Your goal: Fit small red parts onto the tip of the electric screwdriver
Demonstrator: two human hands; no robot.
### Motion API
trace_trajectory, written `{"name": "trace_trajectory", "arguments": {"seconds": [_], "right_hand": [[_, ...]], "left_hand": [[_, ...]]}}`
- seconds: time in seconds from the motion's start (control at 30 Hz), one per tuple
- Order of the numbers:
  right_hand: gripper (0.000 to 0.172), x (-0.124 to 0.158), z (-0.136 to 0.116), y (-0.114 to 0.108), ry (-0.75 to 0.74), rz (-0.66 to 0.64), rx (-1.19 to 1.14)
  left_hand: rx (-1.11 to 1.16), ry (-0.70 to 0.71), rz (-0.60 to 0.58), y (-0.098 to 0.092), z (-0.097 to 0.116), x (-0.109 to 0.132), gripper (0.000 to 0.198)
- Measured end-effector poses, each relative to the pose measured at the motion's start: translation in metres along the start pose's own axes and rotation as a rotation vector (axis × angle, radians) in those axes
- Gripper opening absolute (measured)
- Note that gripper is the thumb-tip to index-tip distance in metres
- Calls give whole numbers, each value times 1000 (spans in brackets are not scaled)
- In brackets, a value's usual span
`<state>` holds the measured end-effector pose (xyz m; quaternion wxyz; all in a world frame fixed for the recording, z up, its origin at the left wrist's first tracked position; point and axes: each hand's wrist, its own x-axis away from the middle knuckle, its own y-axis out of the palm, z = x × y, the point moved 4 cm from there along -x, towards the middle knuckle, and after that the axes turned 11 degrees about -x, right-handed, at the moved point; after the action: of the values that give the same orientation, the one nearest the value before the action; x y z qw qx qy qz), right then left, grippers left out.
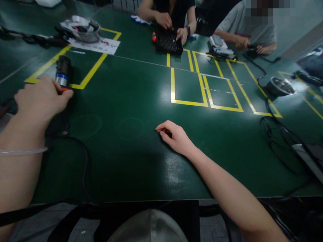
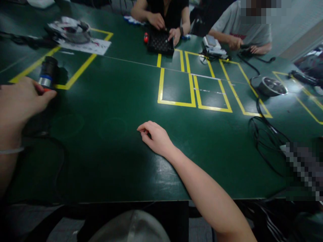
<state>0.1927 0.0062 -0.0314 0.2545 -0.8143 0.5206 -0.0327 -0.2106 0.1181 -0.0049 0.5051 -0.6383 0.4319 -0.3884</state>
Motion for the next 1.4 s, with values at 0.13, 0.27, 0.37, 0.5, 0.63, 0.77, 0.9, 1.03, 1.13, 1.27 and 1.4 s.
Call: {"name": "trace_trajectory", "arguments": {"seconds": [0.13,0.27,0.37,0.5,0.63,0.77,0.9,1.03,1.13,1.27,1.4], "right_hand": [[18,0,1,0,-5,10,-4],[18,0,3,1,0,15,-9],[18,-1,2,1,-5,16,-12],[18,-2,1,1,0,15,1],[17,-2,2,2,15,21,0],[16,-1,2,2,-3,46,-24],[7,1,-3,1,12,73,-86],[16,3,-11,7,43,34,-209],[20,4,-14,13,66,2,-261],[15,4,-14,17,95,-5,-268],[10,2,-5,12,134,44,-290]], "left_hand": [[-155,33,54,-22,36,29,64],[-200,172,75,-34,75,65,63],[-230,346,217,-37,103,95,60],[-190,547,433,-36,135,134,54],[-14,695,488,-30,157,165,47],[195,837,477,-26,168,183,37],[306,962,563,-31,171,191,19],[336,1031,647,-39,170,193,17],[280,1099,678,-40,172,196,18],[281,1159,650,-36,174,196,15],[392,1095,484,-29,173,185,20]]}}
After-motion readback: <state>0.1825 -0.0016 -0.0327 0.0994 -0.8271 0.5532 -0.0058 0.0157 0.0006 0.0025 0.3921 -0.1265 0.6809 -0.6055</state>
